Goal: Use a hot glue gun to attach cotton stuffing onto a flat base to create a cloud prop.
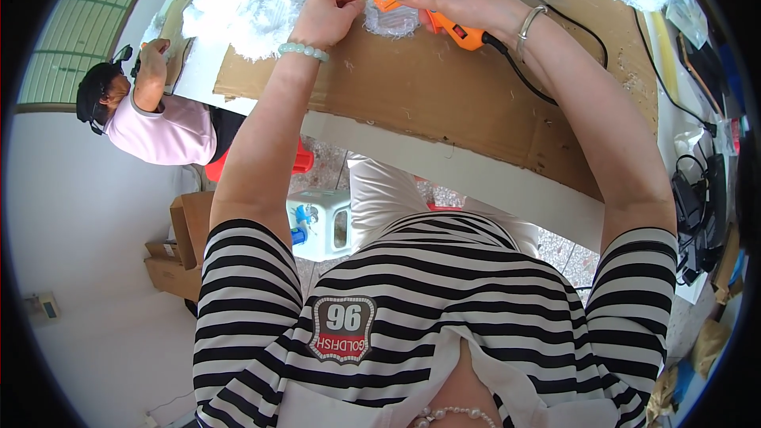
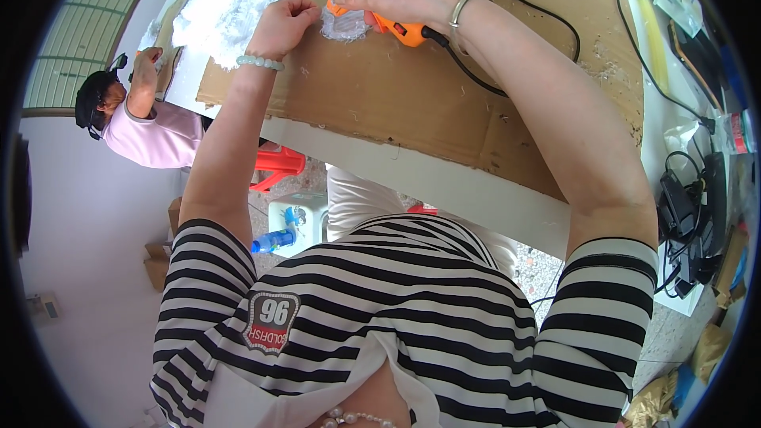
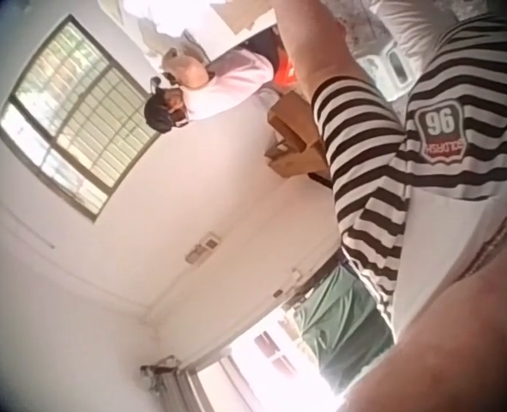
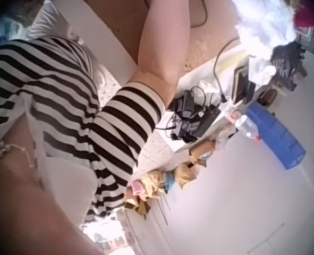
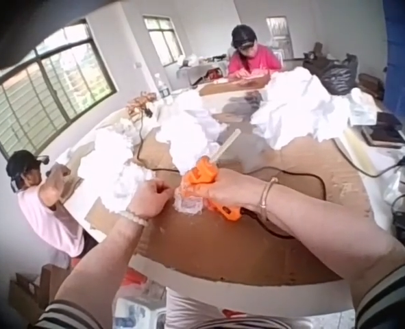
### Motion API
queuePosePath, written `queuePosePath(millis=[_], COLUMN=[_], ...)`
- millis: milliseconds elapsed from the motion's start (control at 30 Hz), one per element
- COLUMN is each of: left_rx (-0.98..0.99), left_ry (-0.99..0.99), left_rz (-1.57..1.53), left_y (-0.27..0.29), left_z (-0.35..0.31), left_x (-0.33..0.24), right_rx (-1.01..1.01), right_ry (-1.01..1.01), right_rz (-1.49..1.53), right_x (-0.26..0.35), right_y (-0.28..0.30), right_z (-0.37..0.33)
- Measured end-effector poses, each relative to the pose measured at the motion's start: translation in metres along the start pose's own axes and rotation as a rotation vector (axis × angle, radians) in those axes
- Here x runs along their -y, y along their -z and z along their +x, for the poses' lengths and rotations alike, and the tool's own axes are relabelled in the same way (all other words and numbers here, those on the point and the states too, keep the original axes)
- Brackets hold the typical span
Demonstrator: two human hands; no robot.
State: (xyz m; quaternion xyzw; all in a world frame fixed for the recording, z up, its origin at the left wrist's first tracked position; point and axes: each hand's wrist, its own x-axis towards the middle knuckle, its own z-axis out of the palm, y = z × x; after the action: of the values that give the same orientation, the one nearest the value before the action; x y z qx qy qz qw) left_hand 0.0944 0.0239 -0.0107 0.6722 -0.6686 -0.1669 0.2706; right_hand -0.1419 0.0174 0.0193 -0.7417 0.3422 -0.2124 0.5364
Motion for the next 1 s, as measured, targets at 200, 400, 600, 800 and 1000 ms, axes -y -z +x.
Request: queuePosePath(millis=[200, 400, 600, 800, 1000], left_rx=[0.014, 0.007, -0.010, 0.086, 0.166], left_ry=[-0.005, -0.021, -0.066, -0.073, -0.160], left_rz=[0.008, -0.020, -0.035, 0.008, 0.274], left_y=[0.001, 0.000, -0.006, -0.003, 0.004], left_z=[0.000, 0.000, 0.002, 0.001, 0.016], left_x=[-0.002, -0.001, -0.002, -0.006, -0.031], right_rx=[0.001, -0.037, -0.016, -0.018, -0.172], right_ry=[0.002, -0.009, -0.021, -0.075, 0.143], right_rz=[-0.045, -0.076, -0.069, -0.049, -0.102], right_x=[0.004, -0.001, -0.001, -0.001, -0.019], right_y=[-0.002, -0.005, 0.001, 0.015, 0.048], right_z=[0.000, 0.004, -0.002, -0.020, -0.047])
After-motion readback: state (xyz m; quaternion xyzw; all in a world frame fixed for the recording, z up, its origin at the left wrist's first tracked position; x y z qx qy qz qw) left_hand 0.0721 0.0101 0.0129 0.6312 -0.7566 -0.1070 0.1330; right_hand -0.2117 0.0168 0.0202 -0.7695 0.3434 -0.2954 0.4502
